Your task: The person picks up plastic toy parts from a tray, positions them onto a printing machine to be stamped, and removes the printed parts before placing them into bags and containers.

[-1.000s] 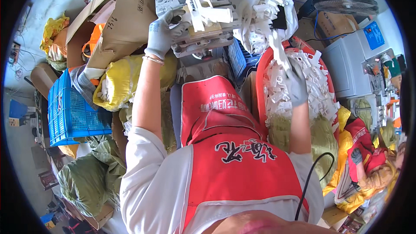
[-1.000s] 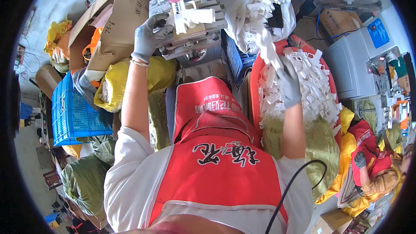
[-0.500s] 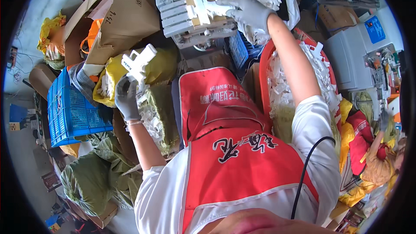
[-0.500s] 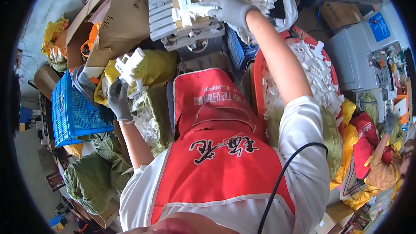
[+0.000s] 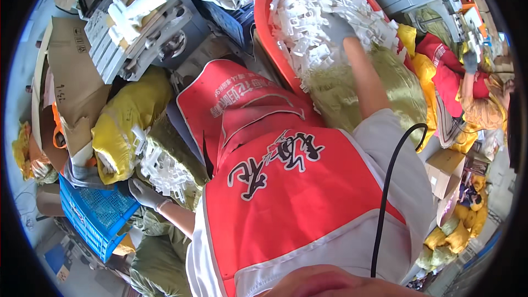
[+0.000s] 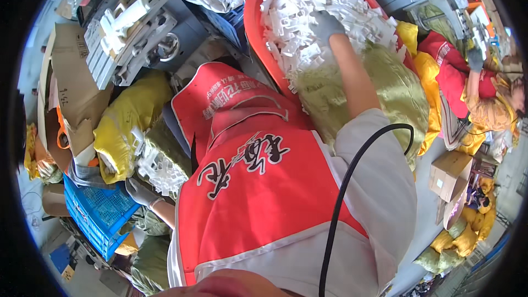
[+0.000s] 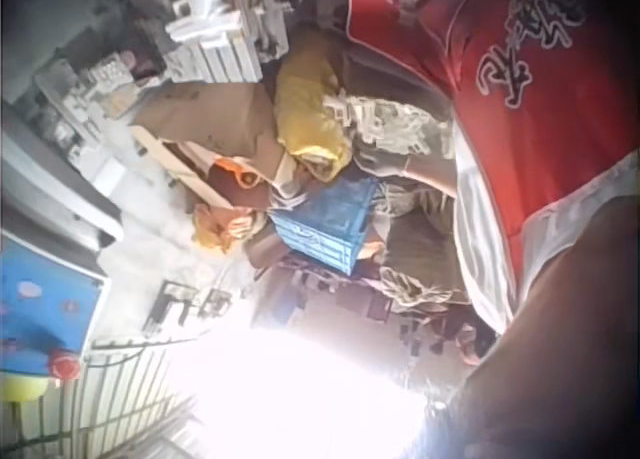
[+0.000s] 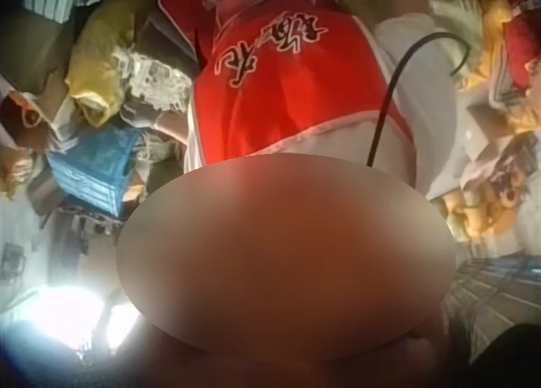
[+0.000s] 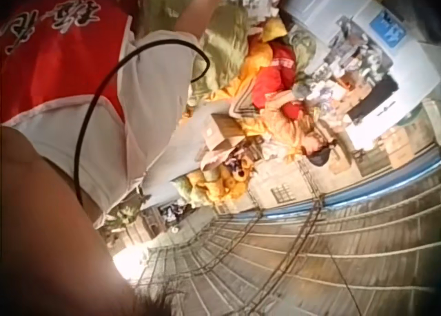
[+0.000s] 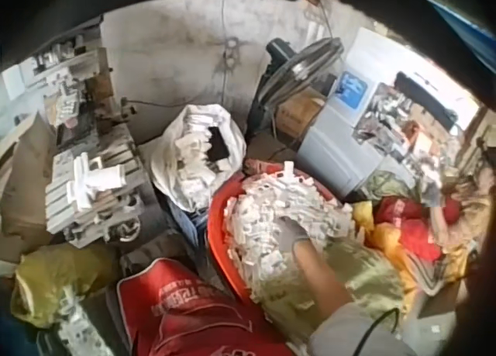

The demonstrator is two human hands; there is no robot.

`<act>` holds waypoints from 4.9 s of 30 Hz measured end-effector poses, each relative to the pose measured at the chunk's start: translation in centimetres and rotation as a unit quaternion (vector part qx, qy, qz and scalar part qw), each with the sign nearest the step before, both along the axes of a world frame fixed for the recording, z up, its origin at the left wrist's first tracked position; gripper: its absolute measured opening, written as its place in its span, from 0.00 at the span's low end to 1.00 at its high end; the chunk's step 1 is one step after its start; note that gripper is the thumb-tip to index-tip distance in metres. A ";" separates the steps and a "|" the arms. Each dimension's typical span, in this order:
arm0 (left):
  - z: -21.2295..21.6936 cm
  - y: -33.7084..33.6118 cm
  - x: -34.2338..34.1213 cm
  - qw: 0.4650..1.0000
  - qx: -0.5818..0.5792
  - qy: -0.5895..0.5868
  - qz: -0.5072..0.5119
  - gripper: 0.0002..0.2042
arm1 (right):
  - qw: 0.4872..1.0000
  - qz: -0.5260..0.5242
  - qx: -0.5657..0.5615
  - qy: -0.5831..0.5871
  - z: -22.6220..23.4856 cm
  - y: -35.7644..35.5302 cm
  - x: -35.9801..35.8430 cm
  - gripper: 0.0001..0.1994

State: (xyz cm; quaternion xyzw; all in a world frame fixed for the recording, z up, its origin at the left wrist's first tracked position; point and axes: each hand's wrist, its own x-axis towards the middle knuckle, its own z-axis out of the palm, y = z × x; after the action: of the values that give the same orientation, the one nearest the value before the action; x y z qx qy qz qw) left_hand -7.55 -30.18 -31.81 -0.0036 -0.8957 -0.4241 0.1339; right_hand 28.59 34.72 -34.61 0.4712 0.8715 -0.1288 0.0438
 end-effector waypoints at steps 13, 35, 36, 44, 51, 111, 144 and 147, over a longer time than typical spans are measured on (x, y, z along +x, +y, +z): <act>1.4 9.8 0.8 0.977 -0.037 -0.025 -0.209 0.13 | 0.997 0.034 0.068 0.017 3.3 -0.6 -0.7 0.15; 4.9 16.0 1.7 0.961 -0.067 0.021 -0.266 0.10 | 0.993 -0.027 -0.044 -0.109 -6.7 -1.2 -2.4 0.37; 5.9 16.9 1.4 0.959 -0.067 0.029 -0.275 0.10 | 0.995 -0.040 -0.032 -0.081 -7.3 -1.3 -2.0 0.37; 16.4 24.6 -1.5 0.895 -0.117 0.273 -0.331 0.11 | 0.936 -0.069 -0.129 0.321 -4.3 -1.4 0.2 0.27; 17.4 31.5 -7.4 0.861 -0.090 0.226 -0.447 0.17 | 0.756 -0.100 -0.351 0.544 5.7 -5.5 -3.8 0.22; 1.2 15.6 0.8 0.950 -0.077 -0.043 -0.298 0.12 | 0.987 -0.008 -0.154 -0.048 -3.6 2.5 1.7 0.29; 13.2 22.5 -7.2 0.926 0.150 0.194 -0.286 0.13 | 0.772 0.291 -0.207 0.526 17.6 -11.3 -23.3 0.20; 10.6 17.2 -5.8 0.955 0.091 0.177 -0.220 0.13 | 0.784 0.397 0.000 0.477 18.8 -12.4 -27.1 0.21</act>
State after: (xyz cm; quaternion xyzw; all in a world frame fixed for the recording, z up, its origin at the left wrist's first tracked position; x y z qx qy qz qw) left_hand -13.30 -12.97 -21.22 -0.2630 -0.7926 -0.5151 0.1933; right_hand 1.46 22.34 -15.77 -0.0376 0.8912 -0.3083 -0.3307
